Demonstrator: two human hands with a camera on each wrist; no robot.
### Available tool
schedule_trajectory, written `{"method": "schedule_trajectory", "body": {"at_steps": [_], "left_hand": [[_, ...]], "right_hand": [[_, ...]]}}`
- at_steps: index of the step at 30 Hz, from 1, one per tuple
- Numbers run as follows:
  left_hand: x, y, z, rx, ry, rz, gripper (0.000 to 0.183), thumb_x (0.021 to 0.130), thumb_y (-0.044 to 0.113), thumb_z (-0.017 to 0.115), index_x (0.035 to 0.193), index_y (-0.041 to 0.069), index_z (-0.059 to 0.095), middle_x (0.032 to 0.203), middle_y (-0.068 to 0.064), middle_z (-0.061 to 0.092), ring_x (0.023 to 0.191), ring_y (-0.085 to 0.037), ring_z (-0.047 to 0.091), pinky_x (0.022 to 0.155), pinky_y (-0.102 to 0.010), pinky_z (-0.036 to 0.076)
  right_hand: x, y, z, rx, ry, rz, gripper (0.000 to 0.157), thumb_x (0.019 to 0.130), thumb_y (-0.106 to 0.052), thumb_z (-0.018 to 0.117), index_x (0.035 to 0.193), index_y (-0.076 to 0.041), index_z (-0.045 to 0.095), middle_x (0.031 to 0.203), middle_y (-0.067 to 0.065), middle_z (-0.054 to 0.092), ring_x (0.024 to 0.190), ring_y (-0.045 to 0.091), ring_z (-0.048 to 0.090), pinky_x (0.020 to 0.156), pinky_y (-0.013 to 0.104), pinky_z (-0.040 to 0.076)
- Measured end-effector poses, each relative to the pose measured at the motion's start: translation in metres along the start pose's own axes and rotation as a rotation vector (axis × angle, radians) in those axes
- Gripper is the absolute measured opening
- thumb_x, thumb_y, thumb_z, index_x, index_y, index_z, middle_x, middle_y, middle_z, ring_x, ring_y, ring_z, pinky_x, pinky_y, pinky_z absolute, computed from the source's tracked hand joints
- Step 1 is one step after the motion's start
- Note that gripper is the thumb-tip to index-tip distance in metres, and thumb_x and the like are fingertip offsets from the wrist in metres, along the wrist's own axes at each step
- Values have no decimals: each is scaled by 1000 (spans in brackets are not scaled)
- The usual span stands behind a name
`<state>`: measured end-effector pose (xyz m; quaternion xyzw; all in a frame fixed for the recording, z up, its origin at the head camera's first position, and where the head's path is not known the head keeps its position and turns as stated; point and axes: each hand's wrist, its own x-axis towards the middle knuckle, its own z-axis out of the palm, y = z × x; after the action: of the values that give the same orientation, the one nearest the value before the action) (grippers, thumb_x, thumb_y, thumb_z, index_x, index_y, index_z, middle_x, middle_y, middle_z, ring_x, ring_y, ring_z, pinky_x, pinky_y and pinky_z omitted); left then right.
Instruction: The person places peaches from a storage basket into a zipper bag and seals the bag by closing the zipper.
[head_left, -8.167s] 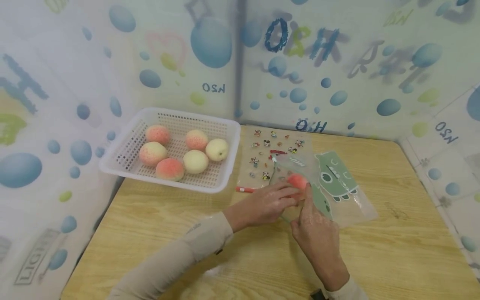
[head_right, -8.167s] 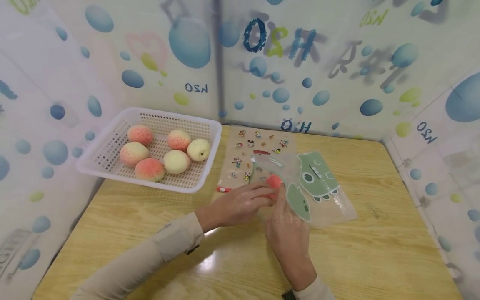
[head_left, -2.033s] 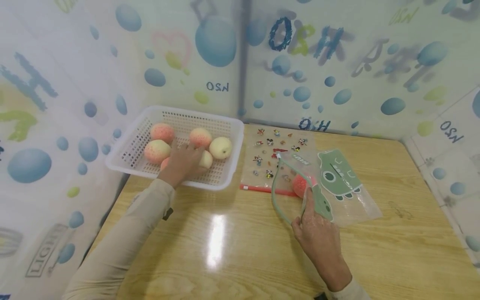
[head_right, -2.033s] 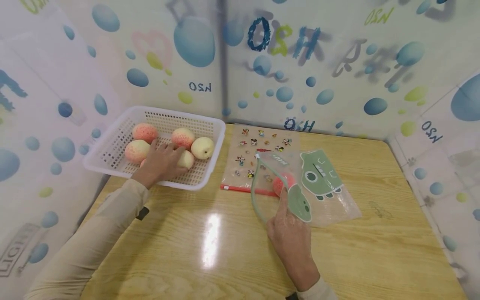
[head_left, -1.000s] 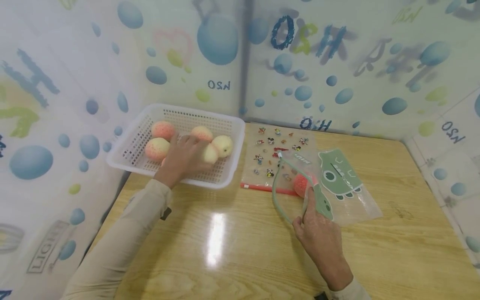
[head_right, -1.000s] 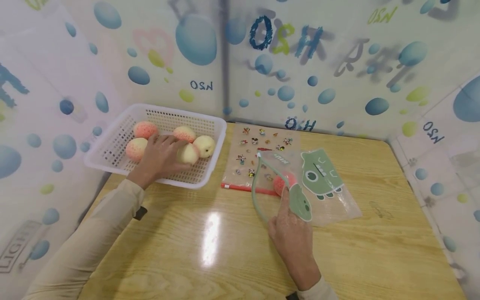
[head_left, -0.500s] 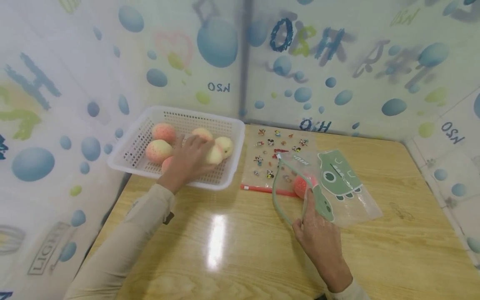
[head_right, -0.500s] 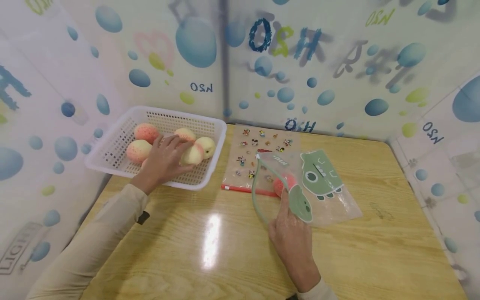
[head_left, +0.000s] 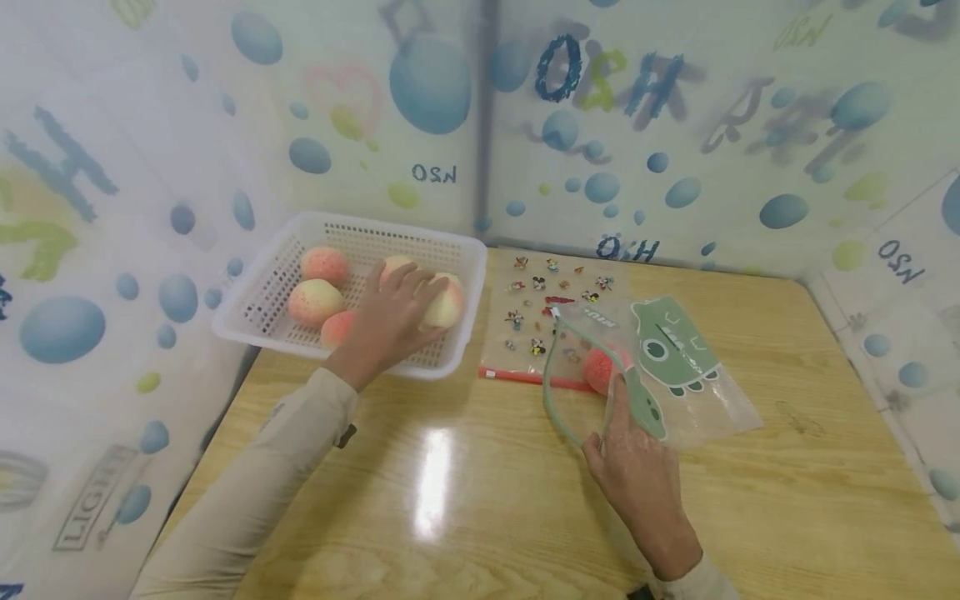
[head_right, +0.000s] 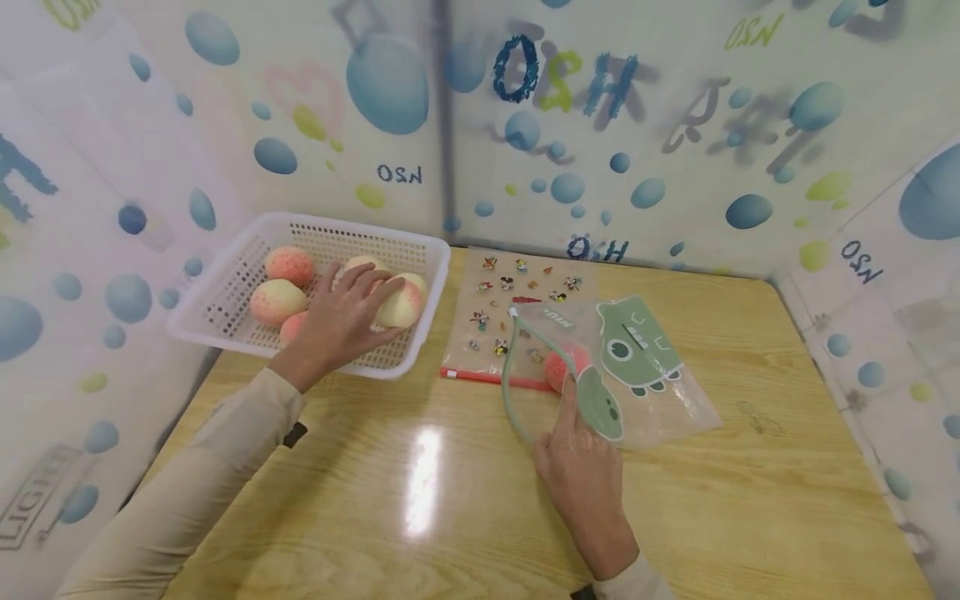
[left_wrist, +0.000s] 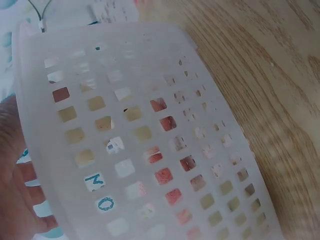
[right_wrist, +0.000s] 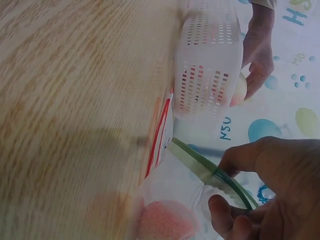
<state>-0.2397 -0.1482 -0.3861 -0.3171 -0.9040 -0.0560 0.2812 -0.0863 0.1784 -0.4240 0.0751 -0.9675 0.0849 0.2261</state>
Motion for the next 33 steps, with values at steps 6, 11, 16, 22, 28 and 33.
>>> {"method": "schedule_trajectory", "body": {"at_steps": [6, 11, 16, 22, 28, 33], "left_hand": [[1, 4, -2, 7, 28, 8, 67, 68, 46, 71, 121, 10, 53, 117, -13, 54, 115, -35, 43, 99, -59, 15], [3, 6, -5, 14, 71, 24, 67, 68, 47, 71, 122, 10, 53, 118, -13, 54, 114, -34, 43, 99, -57, 18], [7, 12, -12, 8, 89, 51, 69, 67, 45, 73, 122, 10, 53, 120, -14, 52, 114, -34, 43, 98, -57, 20], [12, 20, -18, 6, 83, 77, 67, 69, 46, 71, 124, 11, 52, 122, -13, 51, 115, -34, 41, 98, -58, 19], [13, 26, -18, -1, 76, 94, 67, 70, 46, 70, 125, 11, 51, 124, -13, 49, 116, -34, 41, 97, -58, 20], [16, 30, -17, -11, 90, 108, 68, 69, 43, 72, 125, 12, 51, 124, -12, 50, 115, -33, 42, 96, -58, 21]], "right_hand": [[2, -1, 0, 22, -5, 13, 72, 74, -19, 55, 137, 2, 28, 45, 1, 41, 32, 8, 26, 26, 23, 18], [2, -2, -2, 36, -27, 23, 71, 74, -14, 50, 139, 1, 25, 42, -7, 30, 32, 5, 22, 26, 21, 18], [3, -1, -2, 36, -43, 37, 72, 74, -15, 51, 140, -1, 25, 41, -8, 28, 32, 5, 22, 26, 21, 18], [4, 0, -3, 32, -31, 35, 72, 73, -15, 52, 139, 0, 26, 41, -7, 29, 32, 6, 22, 26, 21, 18], [3, -1, -2, 33, -26, 37, 72, 73, -15, 52, 138, 1, 27, 41, -7, 30, 31, 6, 23, 26, 21, 17], [3, 0, -1, 36, -36, 49, 73, 73, -15, 52, 140, 0, 25, 41, -7, 30, 32, 6, 23, 26, 22, 18]]}}
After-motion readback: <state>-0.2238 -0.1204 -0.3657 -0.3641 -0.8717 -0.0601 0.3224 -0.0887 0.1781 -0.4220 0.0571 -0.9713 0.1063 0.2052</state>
